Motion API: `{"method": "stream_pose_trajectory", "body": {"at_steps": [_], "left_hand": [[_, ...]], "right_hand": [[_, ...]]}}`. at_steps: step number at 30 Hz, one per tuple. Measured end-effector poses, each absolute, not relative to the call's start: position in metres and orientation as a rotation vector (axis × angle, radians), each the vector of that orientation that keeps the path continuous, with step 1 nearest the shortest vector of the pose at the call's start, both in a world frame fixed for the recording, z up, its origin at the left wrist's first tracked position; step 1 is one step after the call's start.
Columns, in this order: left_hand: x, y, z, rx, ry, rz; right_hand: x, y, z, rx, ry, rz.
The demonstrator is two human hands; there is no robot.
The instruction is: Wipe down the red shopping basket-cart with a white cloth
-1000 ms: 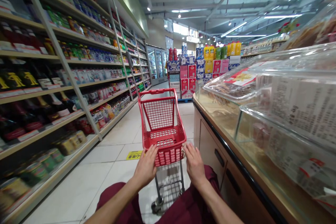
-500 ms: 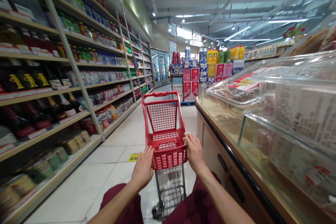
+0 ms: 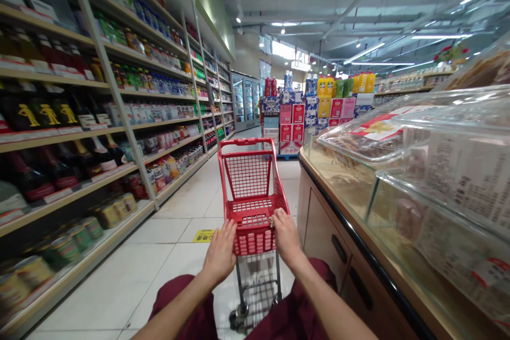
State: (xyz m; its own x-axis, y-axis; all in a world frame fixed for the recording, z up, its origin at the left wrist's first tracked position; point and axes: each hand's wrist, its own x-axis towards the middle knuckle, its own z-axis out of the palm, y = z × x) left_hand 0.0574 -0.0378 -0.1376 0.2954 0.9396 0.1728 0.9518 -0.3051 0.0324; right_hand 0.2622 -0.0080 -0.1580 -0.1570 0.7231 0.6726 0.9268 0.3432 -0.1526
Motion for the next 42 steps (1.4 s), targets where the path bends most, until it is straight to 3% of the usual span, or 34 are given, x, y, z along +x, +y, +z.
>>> {"method": "stream_pose_trajectory", "body": {"at_steps": [5,13,20,26,32,38,42], "left_hand": [[0.056,-0.038,-0.134,-2.477,-1.792,-0.172],[0.060,-0.040,-0.138,-2.477,-1.775,-0.223],[0.057,-0.043,-0.137,-2.484,-1.778,-0.224],[0.057,-0.045,-0.141,-2.464,-1.797,-0.271],[0.059,-0.046,-0.143,-2.468,-1.757,-0.232],[0.059,-0.046,-0.145,-2.446,-1.741,-0.212],[0.063,-0.047,-0.145,-2.455,-1.725,-0.179]], "right_hand": [[0.218,-0.014,-0.154,-1.295,-2.157,-0.304],[0.284,-0.003,-0.149,-1.622,-1.977,-0.382],[0.225,-0.012,-0.158,-1.354,-2.126,-0.324],[0.272,-0.005,-0.153,-1.690,-1.876,-0.342],[0.211,-0.016,-0.167,-1.353,-2.109,-0.289],[0.255,-0.017,-0.152,-1.729,-1.897,-0.250],[0.226,-0.023,-0.159,-1.570,-2.017,-0.239]]}}
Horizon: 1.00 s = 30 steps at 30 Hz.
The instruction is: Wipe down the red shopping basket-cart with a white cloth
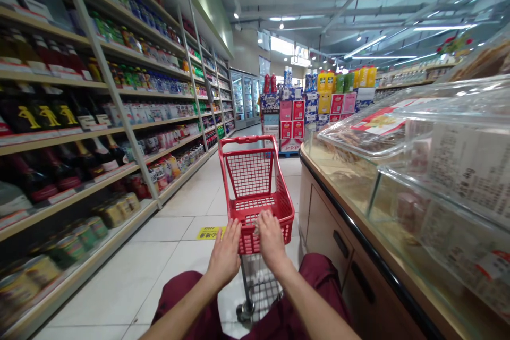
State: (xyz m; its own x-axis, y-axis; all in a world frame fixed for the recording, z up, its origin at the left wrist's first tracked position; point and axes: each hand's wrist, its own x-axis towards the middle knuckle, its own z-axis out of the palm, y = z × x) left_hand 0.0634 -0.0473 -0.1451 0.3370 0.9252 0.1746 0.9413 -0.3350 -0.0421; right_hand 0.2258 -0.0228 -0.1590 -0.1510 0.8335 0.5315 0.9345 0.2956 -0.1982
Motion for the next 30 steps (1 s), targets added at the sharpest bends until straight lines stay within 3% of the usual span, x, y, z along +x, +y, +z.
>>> {"method": "stream_pose_trajectory", "body": {"at_steps": [4,9,16,22,27,30], "left_hand": [[0.062,-0.049,-0.142,-2.482,-1.690,-0.139],[0.064,-0.049,-0.141,-2.454,-1.710,-0.131],[0.063,-0.050,-0.134,-2.475,-1.729,-0.063],[0.064,-0.051,-0.131,-2.461,-1.736,-0.050],[0.066,-0.053,-0.131,-2.488,-1.735,-0.060],[0.064,-0.053,-0.130,-2.492,-1.737,-0.066]], "right_hand": [[0.222,-0.024,-0.158,-1.439,-2.136,-0.229],[0.264,-0.023,-0.150,-1.802,-1.853,-0.237],[0.218,-0.026,-0.150,-1.453,-2.150,-0.216],[0.257,-0.023,-0.139,-1.847,-1.906,-0.213],[0.219,-0.028,-0.151,-1.530,-2.134,-0.207],[0.233,-0.026,-0.150,-1.561,-2.106,-0.234]]}}
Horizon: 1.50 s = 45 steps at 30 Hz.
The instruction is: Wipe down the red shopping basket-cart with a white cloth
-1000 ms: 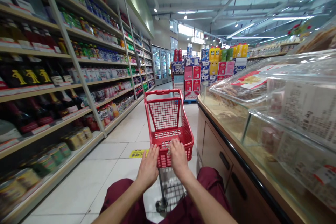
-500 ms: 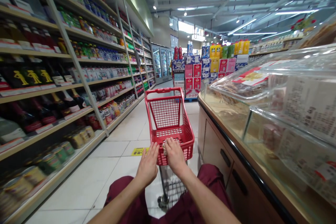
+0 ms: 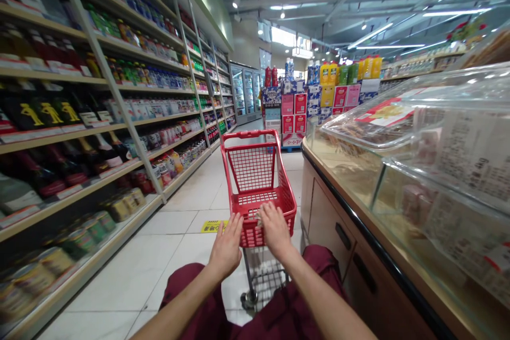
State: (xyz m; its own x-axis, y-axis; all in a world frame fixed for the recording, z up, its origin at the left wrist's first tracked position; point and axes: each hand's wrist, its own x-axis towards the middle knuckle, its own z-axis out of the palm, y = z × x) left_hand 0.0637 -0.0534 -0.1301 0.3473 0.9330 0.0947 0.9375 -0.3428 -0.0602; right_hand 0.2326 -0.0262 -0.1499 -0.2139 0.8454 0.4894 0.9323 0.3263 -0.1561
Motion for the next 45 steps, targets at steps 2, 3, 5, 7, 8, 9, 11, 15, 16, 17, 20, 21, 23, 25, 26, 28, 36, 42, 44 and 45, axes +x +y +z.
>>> {"method": "stream_pose_trajectory", "body": {"at_steps": [2,3,5,7,8,9,11,15,16,17,20,21,23,25,26,28,36,42,44,45], "left_hand": [[0.064,-0.054,-0.130,-2.488,-1.746,-0.064],[0.065,-0.054,-0.131,-2.488,-1.752,-0.066],[0.067,-0.054,-0.131,-2.488,-1.768,-0.073],[0.069,-0.054,-0.131,-2.497,-1.771,-0.078],[0.069,-0.054,-0.131,-2.504,-1.766,-0.076],[0.068,-0.053,-0.131,-2.509,-1.761,-0.073],[0.067,-0.053,-0.132,-2.514,-1.746,-0.075],[0.065,-0.053,-0.135,-2.512,-1.742,-0.129],[0.066,-0.053,-0.136,-2.512,-1.749,-0.142],[0.067,-0.053,-0.136,-2.510,-1.756,-0.148],[0.068,-0.054,-0.135,-2.506,-1.757,-0.105],[0.067,-0.054,-0.134,-2.504,-1.749,-0.084],[0.065,-0.054,-0.134,-2.496,-1.734,-0.067],[0.063,-0.054,-0.136,-2.489,-1.727,-0.097],[0.062,-0.054,-0.138,-2.484,-1.727,-0.120],[0.063,-0.054,-0.142,-2.468,-1.728,-0.158],[0.066,-0.055,-0.140,-2.494,-1.709,-0.118],[0.065,-0.052,-0.147,-2.481,-1.697,-0.195],[0.066,-0.052,-0.149,-2.485,-1.699,-0.258],[0.066,-0.052,-0.149,-2.482,-1.700,-0.303]], "right_hand": [[0.252,-0.024,-0.148,-1.731,-1.952,-0.253],[0.257,-0.023,-0.148,-1.792,-1.887,-0.257],[0.254,-0.023,-0.151,-1.796,-1.862,-0.259],[0.234,-0.025,-0.156,-1.659,-1.946,-0.259],[0.224,-0.026,-0.158,-1.575,-1.994,-0.256],[0.217,-0.026,-0.158,-1.505,-2.034,-0.250],[0.217,-0.026,-0.155,-1.454,-2.078,-0.235],[0.255,-0.024,-0.145,-1.741,-1.909,-0.232],[0.259,-0.025,-0.144,-1.800,-1.858,-0.230],[0.258,-0.025,-0.144,-1.823,-1.836,-0.224],[0.233,-0.028,-0.147,-1.687,-1.961,-0.186],[0.224,-0.029,-0.147,-1.617,-2.020,-0.172],[0.218,-0.028,-0.146,-1.539,-2.084,-0.156],[0.231,-0.026,-0.143,-1.597,-2.036,-0.166],[0.242,-0.025,-0.142,-1.667,-1.970,-0.178],[0.258,-0.023,-0.141,-1.793,-1.835,-0.198],[0.214,-0.027,-0.154,-1.477,-2.049,-0.165],[0.257,-0.025,-0.153,-1.739,-1.798,-0.199],[0.248,-0.027,-0.151,-1.686,-1.849,-0.145],[0.239,-0.029,-0.150,-1.632,-1.892,-0.096]]}}
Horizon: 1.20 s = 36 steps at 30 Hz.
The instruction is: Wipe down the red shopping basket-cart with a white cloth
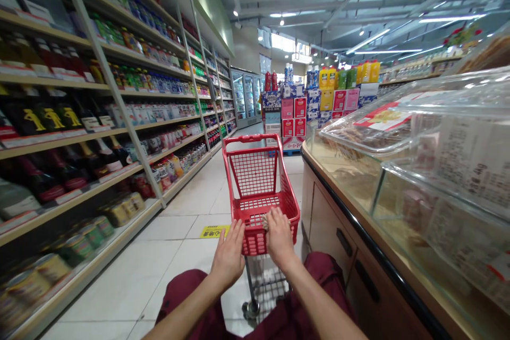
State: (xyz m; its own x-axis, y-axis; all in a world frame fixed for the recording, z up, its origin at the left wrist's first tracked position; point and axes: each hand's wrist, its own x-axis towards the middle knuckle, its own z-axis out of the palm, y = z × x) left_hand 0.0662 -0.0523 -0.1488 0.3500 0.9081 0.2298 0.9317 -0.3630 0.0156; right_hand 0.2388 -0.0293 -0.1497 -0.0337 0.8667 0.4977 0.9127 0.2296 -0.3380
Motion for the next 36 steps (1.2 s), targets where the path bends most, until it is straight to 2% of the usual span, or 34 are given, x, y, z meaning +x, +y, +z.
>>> {"method": "stream_pose_trajectory", "body": {"at_steps": [4,7,11,19,26,33,36], "left_hand": [[0.080,-0.052,-0.141,-2.491,-1.624,-0.508],[0.103,-0.045,-0.134,-2.593,-1.579,-0.471],[0.116,-0.028,-0.125,-2.586,-1.671,-0.447],[0.050,-0.013,-0.112,-2.434,-1.768,-0.479],[0.108,-0.023,-0.131,-2.624,-1.623,-0.643],[0.058,-0.008,-0.121,-2.542,-1.579,-0.741],[0.063,-0.011,-0.127,-2.539,-1.529,-0.796]], "right_hand": [[0.208,-0.033,-0.138,-1.471,-1.900,0.206],[0.212,-0.031,-0.135,-1.393,-1.798,0.355],[0.232,-0.030,-0.140,-1.421,-1.821,0.211],[0.234,-0.033,-0.140,-1.459,-1.958,0.123],[0.232,-0.031,-0.153,-1.338,-1.903,-0.017],[0.242,-0.043,-0.159,-1.250,-1.845,0.068],[0.240,-0.044,-0.163,-1.225,-1.787,0.062]]}}
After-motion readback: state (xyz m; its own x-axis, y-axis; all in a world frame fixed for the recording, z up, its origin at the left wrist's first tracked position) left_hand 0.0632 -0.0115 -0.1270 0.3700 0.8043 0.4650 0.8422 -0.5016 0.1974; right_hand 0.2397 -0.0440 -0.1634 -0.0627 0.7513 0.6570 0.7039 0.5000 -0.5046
